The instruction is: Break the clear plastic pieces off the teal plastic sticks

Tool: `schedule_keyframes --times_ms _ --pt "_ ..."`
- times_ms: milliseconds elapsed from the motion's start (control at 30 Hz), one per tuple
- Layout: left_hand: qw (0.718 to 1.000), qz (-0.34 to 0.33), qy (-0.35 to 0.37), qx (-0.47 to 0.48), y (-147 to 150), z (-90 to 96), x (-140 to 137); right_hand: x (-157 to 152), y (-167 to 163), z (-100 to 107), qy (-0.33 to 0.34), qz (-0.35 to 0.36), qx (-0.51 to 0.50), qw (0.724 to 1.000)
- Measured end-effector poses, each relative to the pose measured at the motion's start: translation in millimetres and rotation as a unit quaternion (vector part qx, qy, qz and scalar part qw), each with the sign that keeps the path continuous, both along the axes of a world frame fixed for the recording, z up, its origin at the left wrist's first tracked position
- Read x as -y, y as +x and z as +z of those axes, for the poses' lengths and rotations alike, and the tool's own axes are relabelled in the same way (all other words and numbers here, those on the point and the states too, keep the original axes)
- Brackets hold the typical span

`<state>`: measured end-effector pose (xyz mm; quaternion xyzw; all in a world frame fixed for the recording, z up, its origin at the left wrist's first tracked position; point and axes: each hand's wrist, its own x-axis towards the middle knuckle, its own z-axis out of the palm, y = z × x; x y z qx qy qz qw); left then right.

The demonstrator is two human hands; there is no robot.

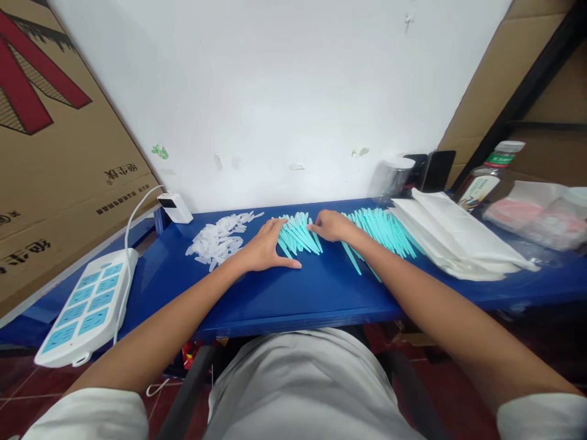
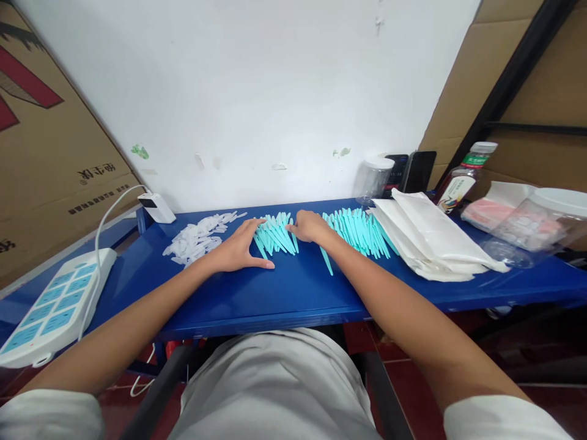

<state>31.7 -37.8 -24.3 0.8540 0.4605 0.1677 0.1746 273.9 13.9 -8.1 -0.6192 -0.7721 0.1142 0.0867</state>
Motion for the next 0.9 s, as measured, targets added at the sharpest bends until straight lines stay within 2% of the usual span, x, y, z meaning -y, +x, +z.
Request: schedule_keyframes --times_ms 133,267,400,600,733,900 --pt "0.999 -0.009 -0.024 0.022 -8 -3.3 -11 15 -7 13 -0.068 0.016 0.0 0.998" --pt "0.998 -0.02 -0.024 0.051 -13 -7.1 -20 23 -11 17 -0.076 0.035 0.008 0.996" --pt "0.994 -0.041 -0.022 0.097 -17 -15.9 -28 23 -15 11 -0.08 0.048 0.001 0.996" --pt "0.995 -0.023 -0.001 0.095 -10 -21.8 -28 18 -22 -5 0.016 0.047 0.003 0.999" --pt "0.997 -0.007 0.01 0.073 -4 -18.6 -24 11 -19 -11 0.03 0.089 -0.008 0.996" --pt "0.998 -0.024 0.02 0.058 -5 -14.9 -22 -1 -10 -12 0.057 0.116 -0.038 0.991"
